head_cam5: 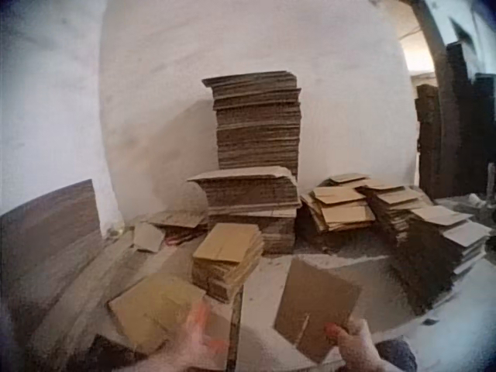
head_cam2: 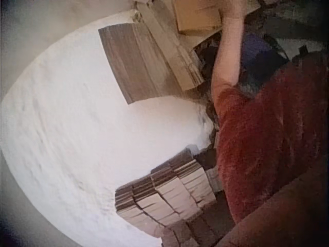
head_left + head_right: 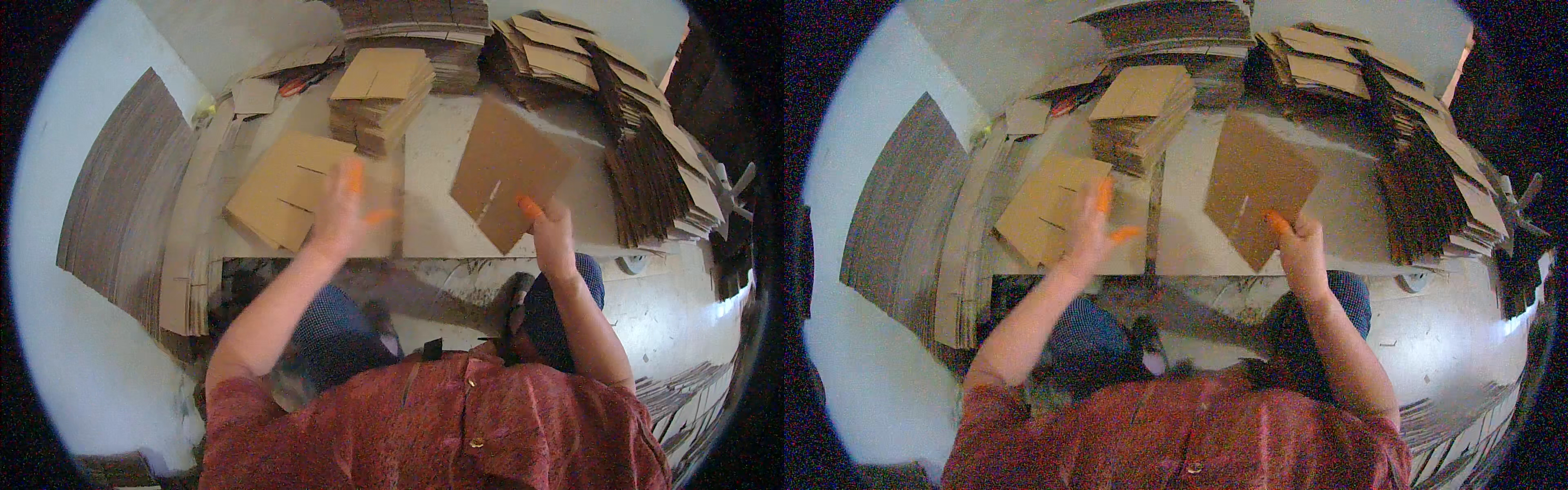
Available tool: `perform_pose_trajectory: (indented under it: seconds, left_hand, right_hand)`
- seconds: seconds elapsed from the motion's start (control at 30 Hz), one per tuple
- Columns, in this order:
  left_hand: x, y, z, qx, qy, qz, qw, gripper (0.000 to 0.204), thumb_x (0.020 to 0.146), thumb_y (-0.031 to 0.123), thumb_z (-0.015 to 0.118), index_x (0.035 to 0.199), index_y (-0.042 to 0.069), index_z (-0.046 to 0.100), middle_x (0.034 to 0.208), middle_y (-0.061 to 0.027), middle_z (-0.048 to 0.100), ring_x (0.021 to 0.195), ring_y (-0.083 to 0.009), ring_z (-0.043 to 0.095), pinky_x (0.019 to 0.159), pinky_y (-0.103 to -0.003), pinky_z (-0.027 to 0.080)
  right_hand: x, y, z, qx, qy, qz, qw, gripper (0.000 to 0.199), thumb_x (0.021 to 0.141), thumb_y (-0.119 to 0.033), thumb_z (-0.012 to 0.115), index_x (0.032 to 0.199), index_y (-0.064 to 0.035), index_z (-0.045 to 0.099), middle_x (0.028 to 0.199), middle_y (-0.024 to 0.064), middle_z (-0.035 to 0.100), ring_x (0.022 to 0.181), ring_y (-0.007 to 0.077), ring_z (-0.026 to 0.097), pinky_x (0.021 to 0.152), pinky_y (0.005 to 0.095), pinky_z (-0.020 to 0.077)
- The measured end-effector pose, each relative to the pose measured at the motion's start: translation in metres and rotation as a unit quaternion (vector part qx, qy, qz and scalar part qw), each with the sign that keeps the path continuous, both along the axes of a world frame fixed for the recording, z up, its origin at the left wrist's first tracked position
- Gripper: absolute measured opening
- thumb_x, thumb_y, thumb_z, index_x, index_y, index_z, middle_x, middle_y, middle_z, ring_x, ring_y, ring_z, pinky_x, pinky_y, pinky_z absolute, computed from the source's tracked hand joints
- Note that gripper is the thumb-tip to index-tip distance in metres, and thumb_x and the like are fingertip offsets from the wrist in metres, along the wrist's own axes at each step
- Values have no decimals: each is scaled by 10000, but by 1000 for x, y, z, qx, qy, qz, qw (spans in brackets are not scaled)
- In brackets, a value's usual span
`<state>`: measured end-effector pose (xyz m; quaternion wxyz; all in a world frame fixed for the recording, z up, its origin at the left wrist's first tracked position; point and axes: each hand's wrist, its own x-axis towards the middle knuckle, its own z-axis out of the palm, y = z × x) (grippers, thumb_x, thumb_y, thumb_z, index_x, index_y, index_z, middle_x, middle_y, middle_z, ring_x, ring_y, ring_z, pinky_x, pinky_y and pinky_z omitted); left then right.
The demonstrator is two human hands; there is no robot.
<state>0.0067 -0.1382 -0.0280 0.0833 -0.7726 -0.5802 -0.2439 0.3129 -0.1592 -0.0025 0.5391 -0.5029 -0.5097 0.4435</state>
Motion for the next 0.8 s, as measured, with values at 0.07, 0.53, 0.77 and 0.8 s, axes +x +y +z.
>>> perform_pose_trajectory:
  seconds: [0.07, 0.53, 0.77, 0.8]
  left_hand:
    - [-31, 3, 11, -101, 101, 188, 972, 653, 747, 389, 649, 1234, 3, 447, 1337, -118, 362, 1174, -377, 373, 943, -445, 358]
    - [-130, 64, 33, -253, -207, 195, 925, 218, 834, 218, 515, 973, 102, 636, 817, -167, 626, 705, -278, 585, 628, -363, 442]
    - [18, 10, 96, -242, -133, -10, 961, 264, 834, 242, 560, 999, 41, 607, 708, -81, 623, 627, -179, 573, 548, -302, 453]
    - [27, 6, 87, -266, -209, -49, 940, 242, 837, 207, 554, 999, 33, 602, 671, -63, 605, 586, -150, 553, 520, -281, 442]
  right_hand:
    - [17, -1, -28, 30, -179, 10, 983, 137, 824, -87, 597, 798, 46, 619, 725, 51, 632, 683, 94, 523, 592, 270, 440]
    - [-26, -10, -1, 88, 23, 124, 988, 245, 842, -50, 571, 1078, 7, 538, 991, 18, 587, 913, 118, 535, 780, 269, 451]
    - [-36, -6, 19, 169, 103, 96, 975, 268, 834, -44, 585, 1095, -9, 535, 1011, 12, 586, 928, 114, 529, 785, 264, 448]
    - [-35, -5, 19, 161, 99, 98, 977, 264, 833, -45, 587, 1091, -12, 538, 1014, 13, 585, 923, 113, 530, 774, 265, 452]
